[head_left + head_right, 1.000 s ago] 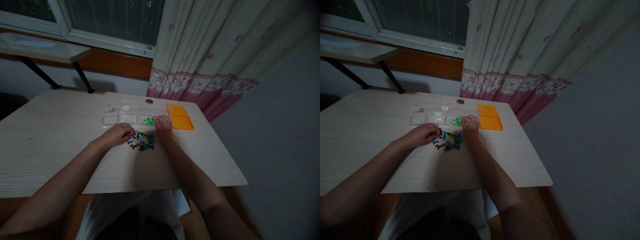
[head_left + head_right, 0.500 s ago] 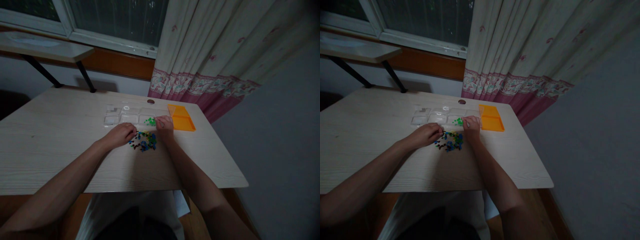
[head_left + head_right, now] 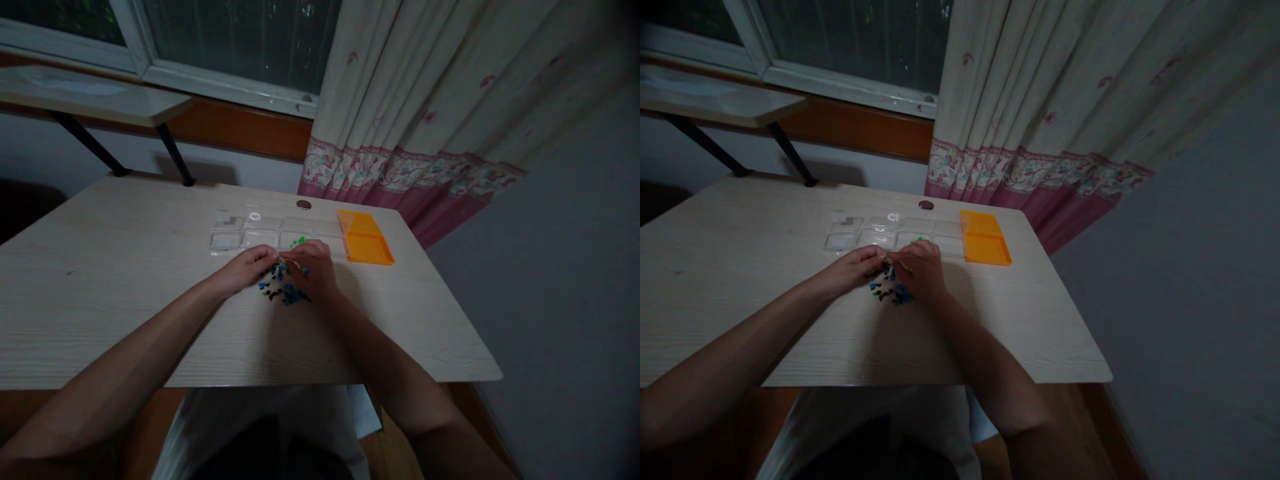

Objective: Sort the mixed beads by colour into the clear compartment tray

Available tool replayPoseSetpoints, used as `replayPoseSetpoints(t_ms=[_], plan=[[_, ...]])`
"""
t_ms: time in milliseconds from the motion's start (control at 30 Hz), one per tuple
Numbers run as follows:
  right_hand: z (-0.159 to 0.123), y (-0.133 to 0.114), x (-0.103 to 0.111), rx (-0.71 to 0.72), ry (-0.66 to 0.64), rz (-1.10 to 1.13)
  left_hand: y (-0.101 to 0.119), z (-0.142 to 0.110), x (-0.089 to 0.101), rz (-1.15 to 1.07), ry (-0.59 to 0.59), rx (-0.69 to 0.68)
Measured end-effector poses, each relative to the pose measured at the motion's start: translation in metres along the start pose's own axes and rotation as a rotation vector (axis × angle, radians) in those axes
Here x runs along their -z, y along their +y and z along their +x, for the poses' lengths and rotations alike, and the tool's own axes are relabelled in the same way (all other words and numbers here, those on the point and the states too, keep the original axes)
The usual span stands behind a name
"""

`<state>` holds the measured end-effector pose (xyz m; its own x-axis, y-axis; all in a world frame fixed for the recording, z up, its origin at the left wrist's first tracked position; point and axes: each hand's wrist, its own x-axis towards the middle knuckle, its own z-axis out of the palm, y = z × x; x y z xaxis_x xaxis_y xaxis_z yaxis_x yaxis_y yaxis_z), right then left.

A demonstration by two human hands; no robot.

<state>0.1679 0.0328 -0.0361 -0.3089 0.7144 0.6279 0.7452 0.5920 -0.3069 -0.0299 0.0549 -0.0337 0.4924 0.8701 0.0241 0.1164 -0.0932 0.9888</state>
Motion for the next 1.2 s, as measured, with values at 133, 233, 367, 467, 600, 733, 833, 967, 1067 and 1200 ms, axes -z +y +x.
replayPoseSetpoints(t_ms=[133, 233, 367, 467, 600, 733, 833, 967, 1067, 1200], plan=[[0.0, -0.001, 0.002, -0.029, -0.021, -0.01, -0.002, 0.002, 0.0, -0.06, 0.046, 0.024], [0.0, -0.001, 0.001, -0.038, -0.018, -0.018, -0.004, 0.002, -0.001, -0.061, 0.053, 0.015], [-0.001, -0.002, -0.002, -0.011, 0.022, -0.006, -0.004, 0.002, -0.003, -0.063, 0.036, 0.013], [-0.002, -0.002, -0.002, 0.002, 0.016, -0.032, -0.002, 0.0, -0.003, -0.052, 0.038, 0.032], [-0.002, -0.002, -0.001, 0.047, 0.018, -0.079, 0.002, 0.0, -0.004, -0.019, 0.059, 0.022], [-0.003, -0.001, -0.001, 0.123, 0.074, -0.087, 0.0, 0.001, -0.004, -0.005, 0.074, 0.018], [-0.002, 0.0, -0.001, 0.089, 0.065, -0.076, -0.003, 0.003, -0.003, 0.021, 0.078, 0.016], [0.001, 0.011, 0.0, -0.081, 0.096, -0.029, -0.006, 0.004, 0.0, 0.111, 0.125, -0.016], [0.002, 0.03, -0.001, -0.218, 0.161, -0.028, -0.007, 0.005, 0.002, 0.2, 0.179, -0.077], [0.002, 0.057, -0.005, -0.327, 0.22, -0.078, -0.005, 0.004, 0.004, 0.337, 0.208, -0.14]])
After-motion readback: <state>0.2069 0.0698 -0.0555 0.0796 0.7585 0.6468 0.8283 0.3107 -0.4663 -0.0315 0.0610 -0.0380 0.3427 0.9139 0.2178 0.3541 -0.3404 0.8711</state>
